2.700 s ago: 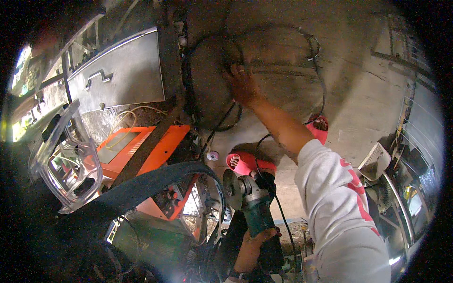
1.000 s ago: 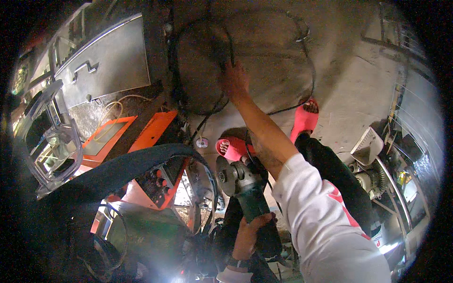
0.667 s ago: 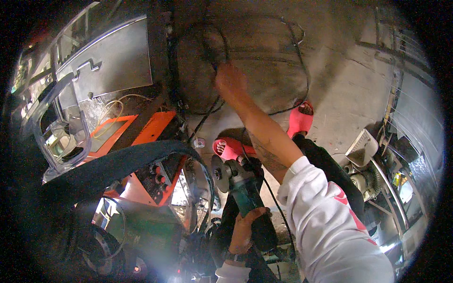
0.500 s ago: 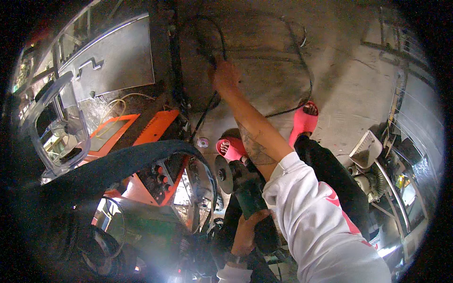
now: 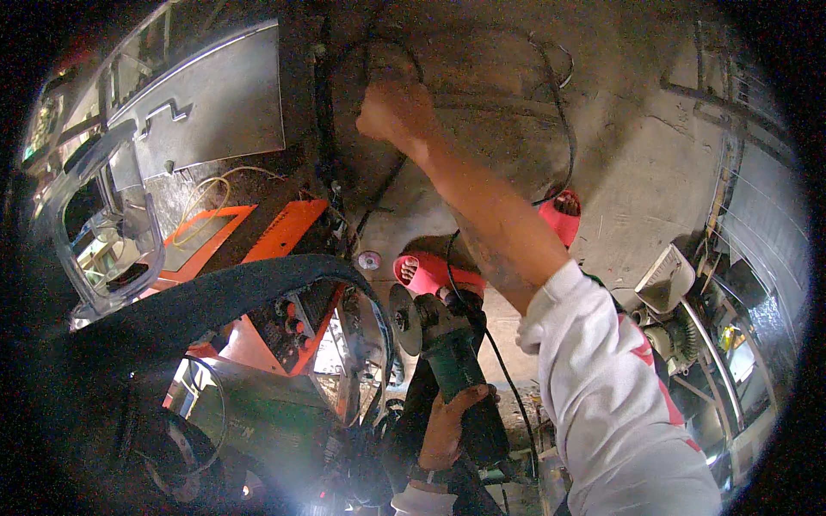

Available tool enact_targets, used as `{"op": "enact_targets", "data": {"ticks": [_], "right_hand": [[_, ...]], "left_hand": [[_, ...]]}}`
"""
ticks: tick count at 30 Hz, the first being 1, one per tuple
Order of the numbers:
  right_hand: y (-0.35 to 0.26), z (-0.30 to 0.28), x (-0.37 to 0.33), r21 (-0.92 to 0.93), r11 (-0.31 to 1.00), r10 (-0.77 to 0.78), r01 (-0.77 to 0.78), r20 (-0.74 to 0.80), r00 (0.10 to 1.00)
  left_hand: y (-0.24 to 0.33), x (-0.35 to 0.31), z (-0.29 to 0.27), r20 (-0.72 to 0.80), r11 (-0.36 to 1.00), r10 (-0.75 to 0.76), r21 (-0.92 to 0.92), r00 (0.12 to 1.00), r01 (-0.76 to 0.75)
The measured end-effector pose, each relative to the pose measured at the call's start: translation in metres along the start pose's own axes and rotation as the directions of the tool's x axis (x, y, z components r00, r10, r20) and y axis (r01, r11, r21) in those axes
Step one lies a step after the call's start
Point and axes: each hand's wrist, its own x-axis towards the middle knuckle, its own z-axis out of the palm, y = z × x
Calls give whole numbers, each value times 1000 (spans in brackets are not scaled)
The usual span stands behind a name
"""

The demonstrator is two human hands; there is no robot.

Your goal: The person cleans a marker, then uses an angle grinder to cut a metal rod, producing sparks. They measure and align the rod on a metal sheet, tack weld it with a welding torch, and measure the assembled frame. Finally, they place the frame into a wire rack.

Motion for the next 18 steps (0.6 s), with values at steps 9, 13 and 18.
{"op": "enact_targets", "data": {"ticks": [9, 13, 18], "right_hand": [[-10, 83, 52, -81, 993, -83, 81, -17, 996], [-36, 97, 51, 8, 988, -155, 156, -81, 985], [-38, 95, 58, 306, 927, 195, -216, 99, 976]], "left_hand": [[3, -3, -3, 53, 999, 20, 39, 998, -22], [1, -8, 0, -41, 996, -21, -92, 999, 18], [-25, 11, -26, 86, 964, 258, 42, 962, -262]]}}
